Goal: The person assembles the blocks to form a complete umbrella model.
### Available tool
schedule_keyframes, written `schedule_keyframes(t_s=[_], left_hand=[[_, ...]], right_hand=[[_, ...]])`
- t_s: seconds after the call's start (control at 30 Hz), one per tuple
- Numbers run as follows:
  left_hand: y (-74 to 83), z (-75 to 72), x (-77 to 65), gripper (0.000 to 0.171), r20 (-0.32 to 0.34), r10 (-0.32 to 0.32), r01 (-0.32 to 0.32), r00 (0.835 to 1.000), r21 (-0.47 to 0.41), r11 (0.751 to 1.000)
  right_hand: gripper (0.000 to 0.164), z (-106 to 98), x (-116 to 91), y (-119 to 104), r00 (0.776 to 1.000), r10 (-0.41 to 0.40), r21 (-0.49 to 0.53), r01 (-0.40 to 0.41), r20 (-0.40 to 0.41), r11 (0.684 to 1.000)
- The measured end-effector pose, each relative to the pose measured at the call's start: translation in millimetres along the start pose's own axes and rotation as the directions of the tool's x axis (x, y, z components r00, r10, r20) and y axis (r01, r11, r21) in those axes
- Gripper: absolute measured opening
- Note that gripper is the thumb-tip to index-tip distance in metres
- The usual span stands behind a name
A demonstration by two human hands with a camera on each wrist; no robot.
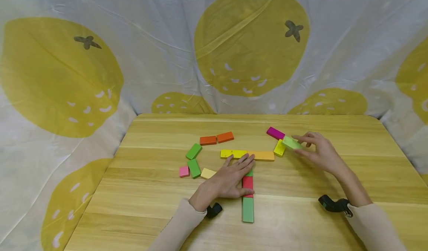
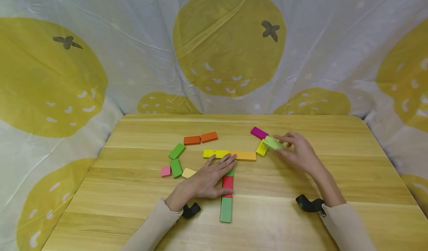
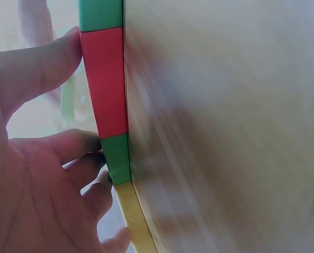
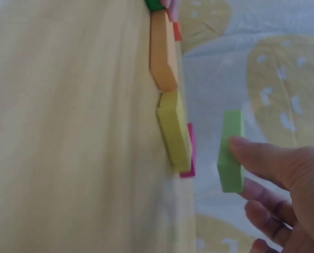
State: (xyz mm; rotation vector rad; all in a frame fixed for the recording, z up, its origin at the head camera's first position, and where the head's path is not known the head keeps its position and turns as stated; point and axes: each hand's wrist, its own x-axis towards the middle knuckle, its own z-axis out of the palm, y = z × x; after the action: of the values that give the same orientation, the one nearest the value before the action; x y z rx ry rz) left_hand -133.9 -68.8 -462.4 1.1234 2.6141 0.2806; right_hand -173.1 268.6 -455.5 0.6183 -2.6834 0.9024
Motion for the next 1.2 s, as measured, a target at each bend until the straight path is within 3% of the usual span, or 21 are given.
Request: schedule_keyframes(t_s=[0.27, 0.47, 0.77, 1.03, 1.2], left_hand=[[0.2, 0.4, 0.5, 0.091, -0.001, 0.004, -0.004, 1.0, 0.012, 1.0], [0.6, 0.7, 0.7, 0.091, 0.0, 0.006, -0.006, 1.0, 0.008, 1.0], [0.3, 0.7, 0.8, 0.09, -0.002, 0.005, -0.005, 1.0, 0.022, 1.0], [-0.1, 0.4, 0.1, 0.091, 0.005, -0.004, 0.004, 1.0, 0.029, 1.0], [-0.8, 0.9, 0.9, 0.09, -0.001, -0.001, 0.001, 1.0, 0.031, 1.0]], right_hand=[[0.031, 21.2, 68.1, -6.3, 0.996, 0.061, 0.015, -0.062, 0.06, 0.998], [0.032, 40.7, 101.3, -7.4, 0.989, 0.074, 0.024, -0.078, 0.128, 0.997], [0.034, 56.9, 117.0, -0.8, 0.969, 0.144, 0.037, -0.154, 0.199, 0.987], [0.033, 66.9, 122.3, 5.8, 0.97, 0.126, 0.068, -0.143, 0.206, 0.987], [0.033, 69.8, 123.3, 8.6, 0.955, 0.141, 0.103, -0.173, 0.261, 0.98]])
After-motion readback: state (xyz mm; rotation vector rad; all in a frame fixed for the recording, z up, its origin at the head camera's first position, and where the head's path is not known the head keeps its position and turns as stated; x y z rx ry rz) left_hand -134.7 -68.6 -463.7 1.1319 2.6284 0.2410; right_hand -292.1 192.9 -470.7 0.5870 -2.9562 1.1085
